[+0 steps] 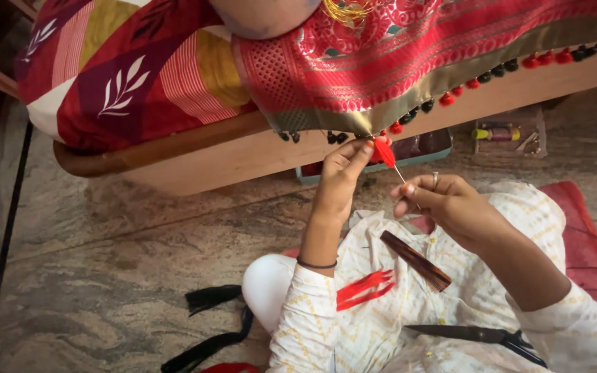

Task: Making decorative tassels and sewing them onto the edge of a saree.

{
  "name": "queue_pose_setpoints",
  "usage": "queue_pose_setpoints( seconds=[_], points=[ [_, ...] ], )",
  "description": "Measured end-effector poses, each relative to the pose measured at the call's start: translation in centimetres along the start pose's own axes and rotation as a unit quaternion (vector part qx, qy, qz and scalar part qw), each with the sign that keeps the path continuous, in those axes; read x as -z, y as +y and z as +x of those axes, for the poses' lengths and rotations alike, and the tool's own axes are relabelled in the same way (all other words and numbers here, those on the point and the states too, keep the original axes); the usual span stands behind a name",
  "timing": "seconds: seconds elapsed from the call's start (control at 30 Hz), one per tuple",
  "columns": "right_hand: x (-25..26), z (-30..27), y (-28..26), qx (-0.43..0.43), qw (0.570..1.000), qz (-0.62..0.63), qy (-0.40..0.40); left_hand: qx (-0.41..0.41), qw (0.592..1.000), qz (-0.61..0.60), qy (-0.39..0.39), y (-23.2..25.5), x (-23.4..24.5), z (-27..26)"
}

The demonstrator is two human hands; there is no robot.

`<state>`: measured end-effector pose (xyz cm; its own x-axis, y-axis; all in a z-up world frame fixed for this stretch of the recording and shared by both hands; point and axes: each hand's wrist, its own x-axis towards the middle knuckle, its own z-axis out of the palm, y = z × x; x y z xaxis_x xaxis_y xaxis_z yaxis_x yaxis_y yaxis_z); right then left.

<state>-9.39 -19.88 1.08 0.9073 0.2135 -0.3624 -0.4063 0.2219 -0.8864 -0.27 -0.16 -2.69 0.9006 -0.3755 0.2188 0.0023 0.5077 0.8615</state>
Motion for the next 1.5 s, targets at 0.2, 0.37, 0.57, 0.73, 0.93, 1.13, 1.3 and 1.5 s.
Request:
queue_pose_setpoints(
  seconds=[0.2,0.37,0.57,0.73,0.93,1.13,1.3,1.5],
  points=[
    [0.4,0.1,2.3,0.0,1.0,-0.012,0.001,-0.06,0.979,0.174,0.089,1.2,-3.4,-1.6],
    [-0.3,2.0,4.7,0.048,0.984,-0.174,0.008,-0.081,0.974,0.103,0.186,-0.4,-5.3,-1.9],
    [-0.6,3.0,2.1,0.169,0.939,-0.299,0.01,-0.004,0.978,-0.053,0.201,-2.4,-4.2,-1.7],
    [-2.2,5.1,-2.2,0.229,0.954,-0.171,0.089,0.001,0.98,-0.079,0.182,-3.6,-3.0,-2.0],
    [-3.2,7.2,-0.4,0.222,0.972,-0.059,0.048,-0.036,0.967,0.099,0.231,0.1,-4.5,-3.1],
    [-3.5,5.9,2.9,0.246,0.968,-0.02,0.04,-0.05,0.954,0.218,0.201,1.7,-2.7,-1.8],
    [-2.8,4.8,1.7,0.203,0.972,0.105,-0.047,0.108,0.993,-0.036,0.026,3.0,-1.3,0.0],
    [-1.4,2.2,-1.6,0.033,0.994,0.078,-0.065,0.122,0.989,-0.081,0.002,2.4,-0.7,0.3]
  ],
)
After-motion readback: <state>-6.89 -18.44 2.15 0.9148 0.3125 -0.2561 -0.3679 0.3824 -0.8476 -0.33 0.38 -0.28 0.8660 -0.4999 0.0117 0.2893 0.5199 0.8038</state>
